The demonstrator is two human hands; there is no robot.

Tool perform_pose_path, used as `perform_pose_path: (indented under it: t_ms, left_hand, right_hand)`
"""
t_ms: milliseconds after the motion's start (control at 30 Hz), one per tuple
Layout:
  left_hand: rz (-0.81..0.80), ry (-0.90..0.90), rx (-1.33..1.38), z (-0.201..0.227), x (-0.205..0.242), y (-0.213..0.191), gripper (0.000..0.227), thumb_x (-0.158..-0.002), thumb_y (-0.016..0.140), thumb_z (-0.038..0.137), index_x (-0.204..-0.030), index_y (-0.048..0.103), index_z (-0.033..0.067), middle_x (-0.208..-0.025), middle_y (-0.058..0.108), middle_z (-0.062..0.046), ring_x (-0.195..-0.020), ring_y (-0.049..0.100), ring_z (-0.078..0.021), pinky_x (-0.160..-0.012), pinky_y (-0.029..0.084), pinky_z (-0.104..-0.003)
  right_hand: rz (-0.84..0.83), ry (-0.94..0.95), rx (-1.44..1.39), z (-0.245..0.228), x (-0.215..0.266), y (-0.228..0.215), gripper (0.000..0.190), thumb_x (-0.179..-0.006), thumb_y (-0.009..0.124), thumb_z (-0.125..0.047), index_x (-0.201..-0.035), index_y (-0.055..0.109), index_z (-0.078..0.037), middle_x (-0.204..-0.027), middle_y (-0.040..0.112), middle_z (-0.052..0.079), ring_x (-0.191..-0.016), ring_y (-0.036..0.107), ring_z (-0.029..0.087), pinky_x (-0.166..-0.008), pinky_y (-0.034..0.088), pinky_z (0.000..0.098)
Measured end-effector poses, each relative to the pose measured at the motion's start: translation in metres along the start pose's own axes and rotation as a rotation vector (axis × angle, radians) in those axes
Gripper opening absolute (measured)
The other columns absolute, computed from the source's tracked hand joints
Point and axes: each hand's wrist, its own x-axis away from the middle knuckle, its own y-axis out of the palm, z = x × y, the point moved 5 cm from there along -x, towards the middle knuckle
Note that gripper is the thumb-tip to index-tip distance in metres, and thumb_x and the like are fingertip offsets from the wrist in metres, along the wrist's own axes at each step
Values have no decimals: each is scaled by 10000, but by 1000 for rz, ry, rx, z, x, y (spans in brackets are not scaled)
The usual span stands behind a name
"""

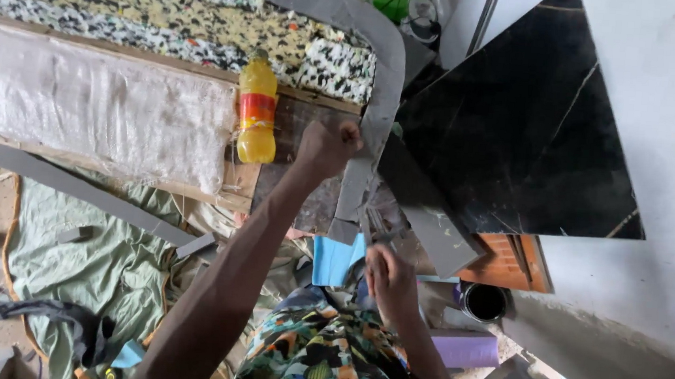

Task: Applying adhesive from a bottle onto foam strips and attaching them to the edge of a furniture frame.

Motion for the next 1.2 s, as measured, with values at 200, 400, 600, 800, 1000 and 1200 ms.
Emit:
perform_pose_path:
  t_ms: [200, 400, 600, 800, 1000, 1200]
  left_hand:
    - [-8, -67, -7, 16, -8, -2, 167, -878, 700, 53, -716, 717, 85, -716, 745, -82, -624, 712, -232, -518, 529, -364]
    - [43, -20, -46, 13, -5, 0, 180, -840, 688, 72, -669, 721, 113, -705, 766, 3, -584, 682, -114, -492, 500, -330]
    - [12, -65, -96, 2, -6, 7, 245, -854, 691, 111, -630, 594, 107, -641, 644, -12, -589, 618, -98, -500, 439, -364]
    - [-7, -54, -64, -3, -24, 11, 329, -816, 683, 96, -567, 470, 125, -575, 596, 1, -565, 583, -106, -510, 392, -388]
    - [-48, -148, 76, -2, -25, -10, 306, -811, 634, 56, -593, 439, 145, -688, 591, 32, -644, 565, -62, -520, 392, -328]
    - [-189, -339, 230, -6, -55, -19, 105, -872, 738, 178, -816, 809, 126, -740, 754, -9, -640, 663, -109, -598, 494, -308]
  right_hand:
    - [-35, -19, 91, -22, 10, -14, 385, -1089, 454, -324, -848, 620, -74, -424, 543, 2, -344, 504, 128, -442, 462, 293]
    - [-45, -113, 217, -29, -23, -20, 413, -1072, 444, -359, -735, 546, -145, -445, 466, -18, -354, 439, 102, -422, 354, 285]
    - [-102, -138, 293, -41, -2, -36, 391, -1056, 454, -351, -727, 522, -151, -490, 480, 12, -417, 509, 177, -502, 379, 362]
    - [-127, -158, 384, -30, -35, -33, 361, -1053, 462, -359, -756, 500, -158, -513, 477, 14, -452, 516, 181, -508, 369, 386]
    - [-197, -239, 609, -28, 7, -62, 375, -948, 681, -244, -1281, 645, -77, -873, 572, 115, -619, 542, 218, -505, 428, 350]
    - [-56, 427, 75, -34, 37, -95, 316, -1057, 519, -270, -894, 696, -65, -533, 534, 68, -416, 450, 150, -423, 400, 310]
